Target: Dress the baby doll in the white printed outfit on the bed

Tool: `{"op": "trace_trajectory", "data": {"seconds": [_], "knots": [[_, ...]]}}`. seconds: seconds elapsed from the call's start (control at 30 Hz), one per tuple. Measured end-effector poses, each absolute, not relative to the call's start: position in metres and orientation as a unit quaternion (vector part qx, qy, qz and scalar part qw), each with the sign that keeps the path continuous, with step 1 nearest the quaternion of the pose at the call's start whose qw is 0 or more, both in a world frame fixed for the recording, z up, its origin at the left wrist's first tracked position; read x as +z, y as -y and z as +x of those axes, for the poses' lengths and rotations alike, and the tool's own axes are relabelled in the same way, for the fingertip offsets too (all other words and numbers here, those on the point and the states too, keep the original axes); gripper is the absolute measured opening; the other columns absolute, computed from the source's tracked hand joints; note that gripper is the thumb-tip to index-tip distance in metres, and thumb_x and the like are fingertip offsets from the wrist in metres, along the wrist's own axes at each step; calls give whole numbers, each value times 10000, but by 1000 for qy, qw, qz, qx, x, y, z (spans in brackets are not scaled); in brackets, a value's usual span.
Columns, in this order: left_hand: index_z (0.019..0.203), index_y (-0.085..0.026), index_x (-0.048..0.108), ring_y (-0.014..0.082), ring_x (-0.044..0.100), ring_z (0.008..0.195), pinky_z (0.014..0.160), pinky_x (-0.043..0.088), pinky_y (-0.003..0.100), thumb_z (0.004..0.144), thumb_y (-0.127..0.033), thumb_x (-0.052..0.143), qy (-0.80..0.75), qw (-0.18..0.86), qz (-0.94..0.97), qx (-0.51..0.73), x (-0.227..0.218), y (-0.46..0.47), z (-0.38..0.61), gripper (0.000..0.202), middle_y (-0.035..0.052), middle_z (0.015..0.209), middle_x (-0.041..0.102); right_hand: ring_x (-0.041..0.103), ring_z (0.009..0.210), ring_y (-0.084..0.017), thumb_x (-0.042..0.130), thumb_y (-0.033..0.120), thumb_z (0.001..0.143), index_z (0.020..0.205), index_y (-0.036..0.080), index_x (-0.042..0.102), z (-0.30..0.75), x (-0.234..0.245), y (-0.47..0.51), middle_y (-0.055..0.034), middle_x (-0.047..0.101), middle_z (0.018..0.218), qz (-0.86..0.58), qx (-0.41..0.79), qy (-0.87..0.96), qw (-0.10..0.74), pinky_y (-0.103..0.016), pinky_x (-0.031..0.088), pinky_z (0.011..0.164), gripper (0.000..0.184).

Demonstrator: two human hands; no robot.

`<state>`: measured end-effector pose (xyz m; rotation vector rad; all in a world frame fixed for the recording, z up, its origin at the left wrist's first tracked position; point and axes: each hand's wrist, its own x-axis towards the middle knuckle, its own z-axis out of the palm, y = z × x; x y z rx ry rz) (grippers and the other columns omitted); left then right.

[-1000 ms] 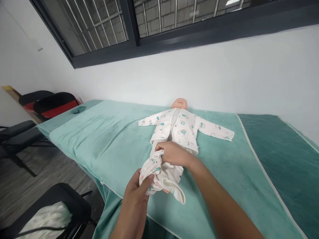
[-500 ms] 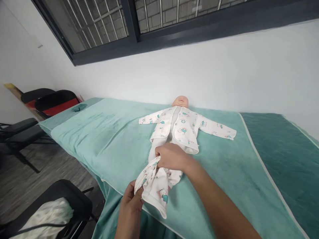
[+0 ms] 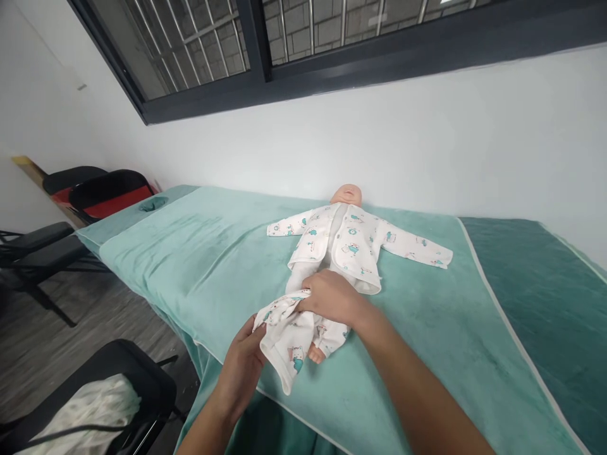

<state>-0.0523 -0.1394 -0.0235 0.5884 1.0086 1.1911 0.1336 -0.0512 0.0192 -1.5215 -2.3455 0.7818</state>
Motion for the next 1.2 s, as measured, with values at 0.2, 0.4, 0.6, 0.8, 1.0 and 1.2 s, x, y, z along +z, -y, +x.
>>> {"op": "trace_trajectory", "data": {"seconds": [0.2,0.4,0.6,0.8,1.0,1.2], "knots": [[1090,-135,692,234,655,876,781,485,308,736,-411,764,-409,719,269,493,-29,124,-58,455,114,970,717,412,590,-115,632,385,733,576,178,477,139,18,49,27,465,592,-516,341,771,149,-272,248,534,303],[1038,-182,665,154,578,754,707,433,250,763,-399,734,-424,684,332,493,-36,104,-52,358,34,878,676,542,698,-166,675,452,745,808,194,677,152,23,46,-7,644,778,-468,435,751,165,-263,355,585,266],[869,-179,623,146,495,756,703,403,233,826,-421,654,-462,528,489,519,-40,75,-57,248,1,808,595,585,751,-195,753,497,684,893,213,701,158,25,44,-18,683,843,-442,459,754,158,-271,395,613,357],[858,-195,611,170,524,794,718,382,246,868,-408,583,-468,452,588,481,-43,36,-59,215,7,826,618,542,694,-169,684,417,733,767,211,603,152,24,44,1,643,795,-488,404,761,139,-269,347,560,224],[834,-213,614,184,528,715,669,352,256,850,-314,586,-494,354,666,432,-49,-7,-51,107,14,733,621,524,688,-158,569,274,758,752,202,562,147,22,42,2,614,766,-521,398,732,185,-266,353,572,73],[1134,-201,558,249,648,820,674,407,297,919,-332,510,-582,142,762,246,-48,-28,-42,257,64,881,689,568,770,-170,480,206,794,825,207,595,141,16,36,13,662,854,-547,361,716,240,-272,375,627,119]]}}
